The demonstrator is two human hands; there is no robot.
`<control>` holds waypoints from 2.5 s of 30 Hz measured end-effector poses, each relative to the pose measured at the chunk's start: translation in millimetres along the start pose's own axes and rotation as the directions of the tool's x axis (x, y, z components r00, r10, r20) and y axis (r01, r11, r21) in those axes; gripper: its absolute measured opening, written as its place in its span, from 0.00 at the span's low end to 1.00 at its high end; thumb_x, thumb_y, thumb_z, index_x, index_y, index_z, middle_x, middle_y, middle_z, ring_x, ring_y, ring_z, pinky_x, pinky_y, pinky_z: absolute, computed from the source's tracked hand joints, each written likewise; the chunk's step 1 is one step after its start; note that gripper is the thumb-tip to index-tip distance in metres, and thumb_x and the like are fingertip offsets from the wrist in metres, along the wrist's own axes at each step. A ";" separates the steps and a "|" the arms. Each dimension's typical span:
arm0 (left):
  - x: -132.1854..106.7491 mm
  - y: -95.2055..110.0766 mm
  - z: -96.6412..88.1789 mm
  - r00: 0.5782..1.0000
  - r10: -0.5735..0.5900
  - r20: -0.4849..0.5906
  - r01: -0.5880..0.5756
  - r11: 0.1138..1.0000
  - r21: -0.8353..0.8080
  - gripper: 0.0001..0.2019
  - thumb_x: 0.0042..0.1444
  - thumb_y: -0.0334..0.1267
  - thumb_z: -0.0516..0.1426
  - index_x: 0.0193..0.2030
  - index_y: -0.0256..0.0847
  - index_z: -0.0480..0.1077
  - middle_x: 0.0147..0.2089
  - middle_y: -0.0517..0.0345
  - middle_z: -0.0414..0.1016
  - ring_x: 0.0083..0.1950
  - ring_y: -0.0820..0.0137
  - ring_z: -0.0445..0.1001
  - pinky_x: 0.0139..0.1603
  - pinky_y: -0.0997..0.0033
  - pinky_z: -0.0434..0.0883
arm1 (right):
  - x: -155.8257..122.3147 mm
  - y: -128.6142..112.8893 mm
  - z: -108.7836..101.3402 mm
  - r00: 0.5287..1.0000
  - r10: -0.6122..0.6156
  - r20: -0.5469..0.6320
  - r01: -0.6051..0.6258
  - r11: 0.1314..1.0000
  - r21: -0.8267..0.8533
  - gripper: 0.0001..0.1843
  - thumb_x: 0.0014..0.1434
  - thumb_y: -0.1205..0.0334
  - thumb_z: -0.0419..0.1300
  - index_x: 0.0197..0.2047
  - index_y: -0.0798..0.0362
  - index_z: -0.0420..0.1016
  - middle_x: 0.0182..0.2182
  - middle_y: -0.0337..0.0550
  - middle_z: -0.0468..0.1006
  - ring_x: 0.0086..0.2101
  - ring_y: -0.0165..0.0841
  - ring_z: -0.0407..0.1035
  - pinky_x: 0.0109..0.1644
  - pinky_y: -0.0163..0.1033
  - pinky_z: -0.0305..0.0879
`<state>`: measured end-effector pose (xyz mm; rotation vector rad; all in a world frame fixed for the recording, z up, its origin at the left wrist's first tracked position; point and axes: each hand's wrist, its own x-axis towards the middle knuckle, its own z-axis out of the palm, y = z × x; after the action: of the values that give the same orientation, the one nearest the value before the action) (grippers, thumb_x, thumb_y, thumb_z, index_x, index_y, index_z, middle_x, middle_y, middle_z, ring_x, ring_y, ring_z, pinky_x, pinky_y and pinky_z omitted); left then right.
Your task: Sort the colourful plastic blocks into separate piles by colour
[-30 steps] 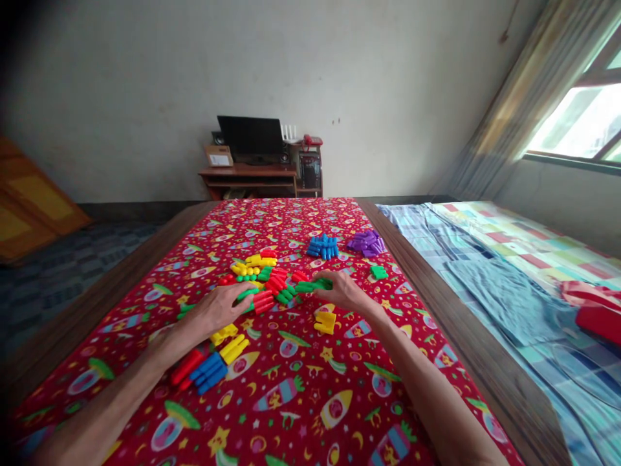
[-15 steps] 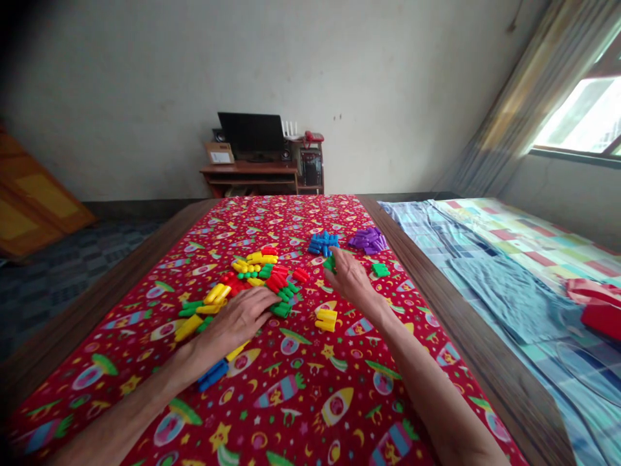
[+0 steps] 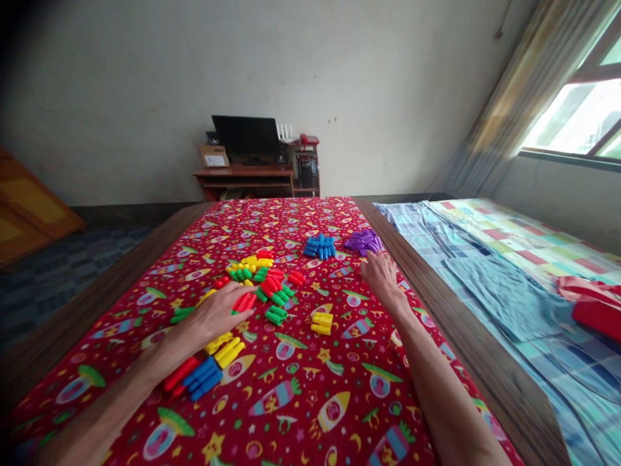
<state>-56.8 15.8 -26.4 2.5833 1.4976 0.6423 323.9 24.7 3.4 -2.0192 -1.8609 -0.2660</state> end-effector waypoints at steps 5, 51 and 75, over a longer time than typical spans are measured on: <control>13.0 29.1 -14.5 0.997 -0.066 -0.030 0.054 0.951 -0.305 0.23 0.61 0.49 0.52 0.60 0.41 0.65 0.58 0.48 0.73 0.60 0.59 0.71 0.59 0.59 0.68 | -24.0 -68.6 -12.8 0.891 -0.396 -0.220 0.453 0.758 0.470 0.17 0.65 0.60 0.52 0.54 0.54 0.74 0.46 0.53 0.79 0.48 0.40 0.72 0.53 0.45 0.66; 2.9 39.7 4.5 0.990 0.128 0.061 -0.136 0.977 0.163 0.14 0.64 0.36 0.51 0.53 0.41 0.70 0.50 0.47 0.74 0.53 0.56 0.70 0.54 0.54 0.68 | -46.0 -129.9 21.3 0.655 -0.756 -0.012 0.667 0.570 0.479 0.13 0.66 0.61 0.54 0.51 0.55 0.72 0.47 0.54 0.74 0.48 0.39 0.68 0.50 0.43 0.66; 0.9 55.7 10.1 0.973 0.215 -0.088 -0.220 0.974 -0.050 0.21 0.59 0.39 0.59 0.60 0.44 0.64 0.51 0.51 0.75 0.52 0.61 0.74 0.54 0.61 0.72 | 15.3 -10.1 -15.6 0.999 -0.046 -0.010 0.047 0.992 0.117 0.15 0.59 0.68 0.53 0.41 0.56 0.81 0.36 0.52 0.82 0.38 0.40 0.75 0.40 0.37 0.63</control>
<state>-7.3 -10.9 -19.8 2.7294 1.2037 0.8124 317.3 33.0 25.0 -1.8967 -1.8759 -0.1725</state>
